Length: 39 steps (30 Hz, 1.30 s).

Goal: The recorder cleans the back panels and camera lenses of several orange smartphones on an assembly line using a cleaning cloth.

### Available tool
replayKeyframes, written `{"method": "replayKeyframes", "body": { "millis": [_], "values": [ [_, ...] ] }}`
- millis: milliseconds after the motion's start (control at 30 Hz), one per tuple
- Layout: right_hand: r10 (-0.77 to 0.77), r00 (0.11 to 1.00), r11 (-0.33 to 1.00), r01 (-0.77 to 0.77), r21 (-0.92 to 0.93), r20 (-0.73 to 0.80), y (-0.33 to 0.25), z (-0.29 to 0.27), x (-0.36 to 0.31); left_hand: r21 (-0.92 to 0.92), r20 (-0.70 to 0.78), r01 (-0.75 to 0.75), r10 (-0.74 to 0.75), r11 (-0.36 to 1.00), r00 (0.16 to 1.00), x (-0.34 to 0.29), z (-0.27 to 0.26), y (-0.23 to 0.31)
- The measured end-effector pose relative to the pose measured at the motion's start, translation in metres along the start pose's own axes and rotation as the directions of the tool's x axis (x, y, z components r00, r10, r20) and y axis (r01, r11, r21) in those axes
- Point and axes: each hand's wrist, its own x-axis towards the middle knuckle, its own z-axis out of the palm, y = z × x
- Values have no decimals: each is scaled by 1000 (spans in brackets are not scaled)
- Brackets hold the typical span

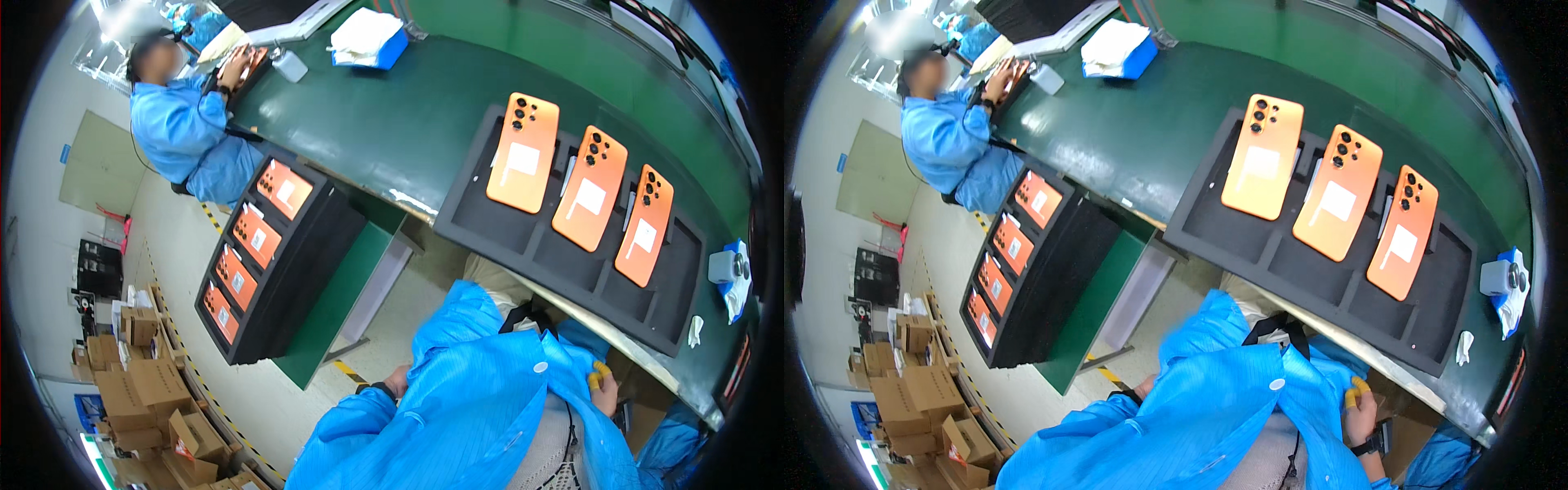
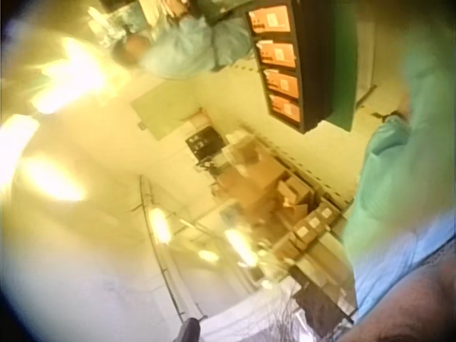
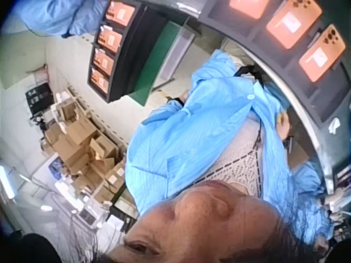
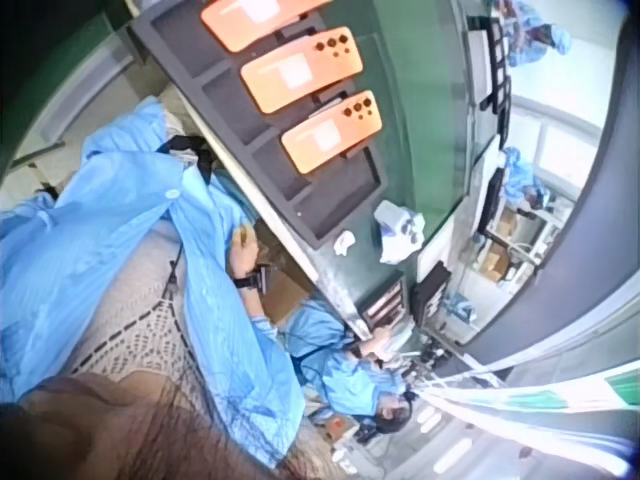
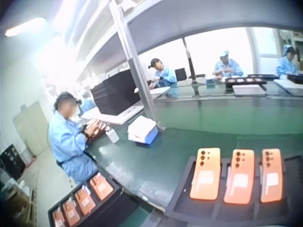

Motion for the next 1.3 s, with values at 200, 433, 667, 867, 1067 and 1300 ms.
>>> {"method": "replayKeyframes", "body": {
  "millis": [200, 433, 667, 867, 1067, 1300],
  "values": [
    [381, 888, 883, -268, 385, -256, 122, 8, -7, 148, -7, 36, -35, 988, 999, -7, -4, 7],
    [712, 658, 690, -591, 418, -245, 248, 52, -42, 268, -49, 85, -75, 960, 996, -7, -19, 36],
    [796, 575, 602, -722, 341, -187, 210, 58, -36, 352, -89, 134, -110, 926, 990, -12, -36, 94],
    [828, 544, 558, -781, 281, -133, 184, 51, -29, 399, -150, 177, -127, 900, 980, -33, -45, 134],
    [818, 558, 574, -779, 253, -139, 184, 48, -39, 441, -155, 147, -86, 885, 984, -36, -42, 140],
    [747, 642, 665, -719, 202, -174, 206, 55, -60, 485, -182, 116, -30, 867, 983, -11, -46, 62]
  ]
}}
